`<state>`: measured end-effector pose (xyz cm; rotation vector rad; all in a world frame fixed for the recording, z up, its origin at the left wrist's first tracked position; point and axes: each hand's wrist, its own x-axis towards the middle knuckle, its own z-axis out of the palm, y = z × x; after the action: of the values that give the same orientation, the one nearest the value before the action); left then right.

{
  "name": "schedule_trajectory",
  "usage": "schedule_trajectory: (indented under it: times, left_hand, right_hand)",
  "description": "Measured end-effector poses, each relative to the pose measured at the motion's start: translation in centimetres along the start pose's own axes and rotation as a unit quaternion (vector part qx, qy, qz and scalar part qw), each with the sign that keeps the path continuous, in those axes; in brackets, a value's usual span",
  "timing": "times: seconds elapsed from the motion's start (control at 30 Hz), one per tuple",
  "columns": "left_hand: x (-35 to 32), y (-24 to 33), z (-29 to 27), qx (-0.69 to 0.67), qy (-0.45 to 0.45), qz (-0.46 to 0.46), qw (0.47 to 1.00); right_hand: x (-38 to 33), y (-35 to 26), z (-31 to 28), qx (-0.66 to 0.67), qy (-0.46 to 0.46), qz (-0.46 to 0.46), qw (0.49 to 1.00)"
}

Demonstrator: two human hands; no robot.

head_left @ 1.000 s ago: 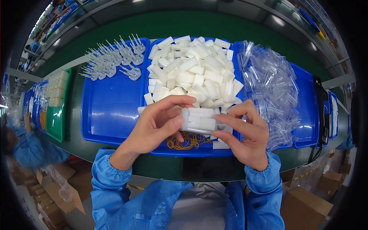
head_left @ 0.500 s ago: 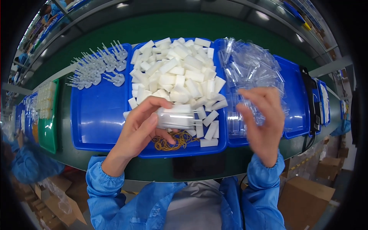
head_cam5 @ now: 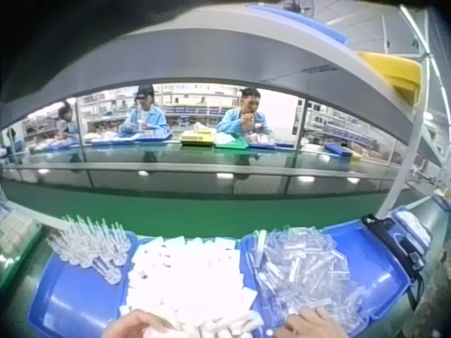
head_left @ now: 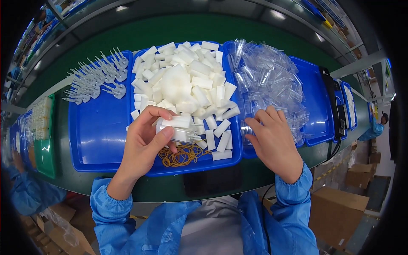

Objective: The person assembles parts by placing foam blocks and plastic sleeves onto a pronged base, securing the assembly with a rubber band, and placing the finished unit onto a tray.

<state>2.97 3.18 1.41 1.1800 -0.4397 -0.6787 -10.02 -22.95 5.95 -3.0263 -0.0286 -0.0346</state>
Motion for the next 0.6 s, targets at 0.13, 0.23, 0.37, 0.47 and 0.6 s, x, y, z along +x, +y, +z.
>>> schedule_trajectory:
  times: [0.13, 0.23, 0.37, 0.47, 0.6]
  left_hand:
    - [-0.1, -0.1, 0.0, 0.012, -0.01, -0.001, 1.0]
    - [-0.1, 0.1, 0.2, 0.018, -0.012, -0.004, 1.0]
    - [-0.1, 0.1, 0.0, 0.016, -0.014, -0.008, 1.0]
    - [-0.1, 0.0, 0.0, 0.013, -0.013, -0.008, 1.0]
    - [-0.2, 0.3, 0.2, 0.014, -0.014, -0.003, 1.0]
  right_hand:
    - [0.4, 0.2, 0.0, 0.008, -0.032, 0.001, 0.999]
    - [0.4, 0.5, 0.4, 0.016, -0.049, -0.002, 0.999]
    - [0.5, 0.5, 0.5, 0.046, -0.054, -0.012, 0.997]
    - [0.6, 0.6, 0.1, 0.087, -0.056, -0.015, 0.994]
    - [0.3, 1.4, 0.2, 0.201, -0.007, -0.025, 0.979]
